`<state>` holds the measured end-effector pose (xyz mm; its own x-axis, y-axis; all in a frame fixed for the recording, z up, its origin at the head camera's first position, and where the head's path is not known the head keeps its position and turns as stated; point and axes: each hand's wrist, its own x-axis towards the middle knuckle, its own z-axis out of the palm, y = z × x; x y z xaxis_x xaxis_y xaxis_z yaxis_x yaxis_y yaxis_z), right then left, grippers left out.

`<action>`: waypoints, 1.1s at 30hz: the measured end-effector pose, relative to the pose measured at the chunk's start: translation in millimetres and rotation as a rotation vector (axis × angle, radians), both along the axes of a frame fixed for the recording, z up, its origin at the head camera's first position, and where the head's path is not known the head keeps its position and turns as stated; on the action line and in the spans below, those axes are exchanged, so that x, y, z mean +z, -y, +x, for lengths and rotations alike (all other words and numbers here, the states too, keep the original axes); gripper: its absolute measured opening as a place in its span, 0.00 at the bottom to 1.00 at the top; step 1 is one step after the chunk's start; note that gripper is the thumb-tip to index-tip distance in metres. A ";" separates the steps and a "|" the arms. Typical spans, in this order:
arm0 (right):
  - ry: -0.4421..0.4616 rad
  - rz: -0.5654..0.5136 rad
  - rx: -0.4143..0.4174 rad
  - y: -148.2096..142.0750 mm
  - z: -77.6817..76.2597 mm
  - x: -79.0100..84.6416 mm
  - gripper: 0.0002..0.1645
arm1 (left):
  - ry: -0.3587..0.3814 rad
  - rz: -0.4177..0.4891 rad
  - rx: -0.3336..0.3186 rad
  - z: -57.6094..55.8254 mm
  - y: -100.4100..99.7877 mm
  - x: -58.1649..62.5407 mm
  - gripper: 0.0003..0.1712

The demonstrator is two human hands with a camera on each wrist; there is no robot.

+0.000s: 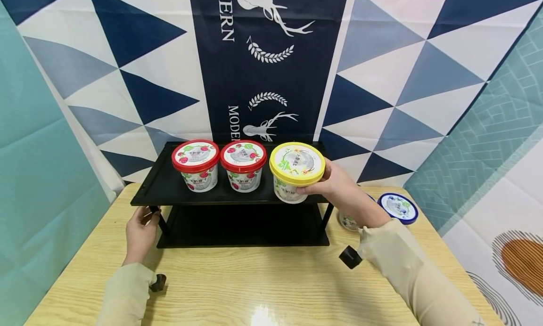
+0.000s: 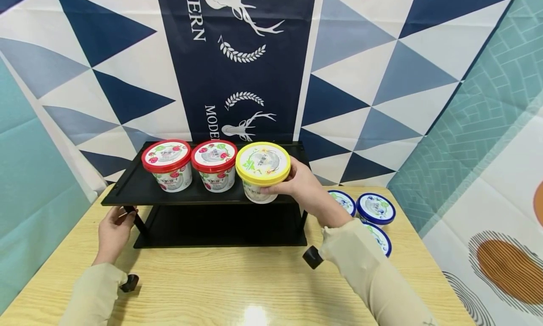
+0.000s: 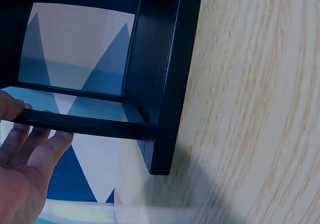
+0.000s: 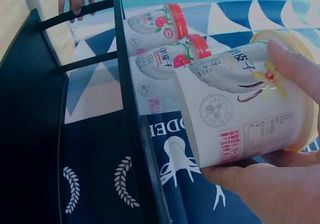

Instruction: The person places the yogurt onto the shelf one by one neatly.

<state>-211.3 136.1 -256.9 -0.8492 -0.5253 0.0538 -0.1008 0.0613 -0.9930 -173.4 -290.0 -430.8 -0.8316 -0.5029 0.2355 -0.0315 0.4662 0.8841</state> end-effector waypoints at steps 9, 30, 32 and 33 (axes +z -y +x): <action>0.017 0.010 -0.023 -0.4 -2.8 1.0 0.47 | -0.007 -0.001 -0.001 0.4 -0.2 0.2 0.17; 0.025 -0.006 -0.008 -2.8 -16.3 -2.4 0.44 | -0.012 -0.009 0.003 0.7 -1.5 0.8 0.18; 0.031 0.005 -0.014 -2.9 -16.2 -1.7 0.45 | -0.011 -0.009 0.004 0.9 -1.4 0.6 0.18; 0.035 0.009 -0.016 -2.8 -16.4 -1.5 0.45 | -0.011 -0.009 0.004 1.0 -1.5 0.9 0.18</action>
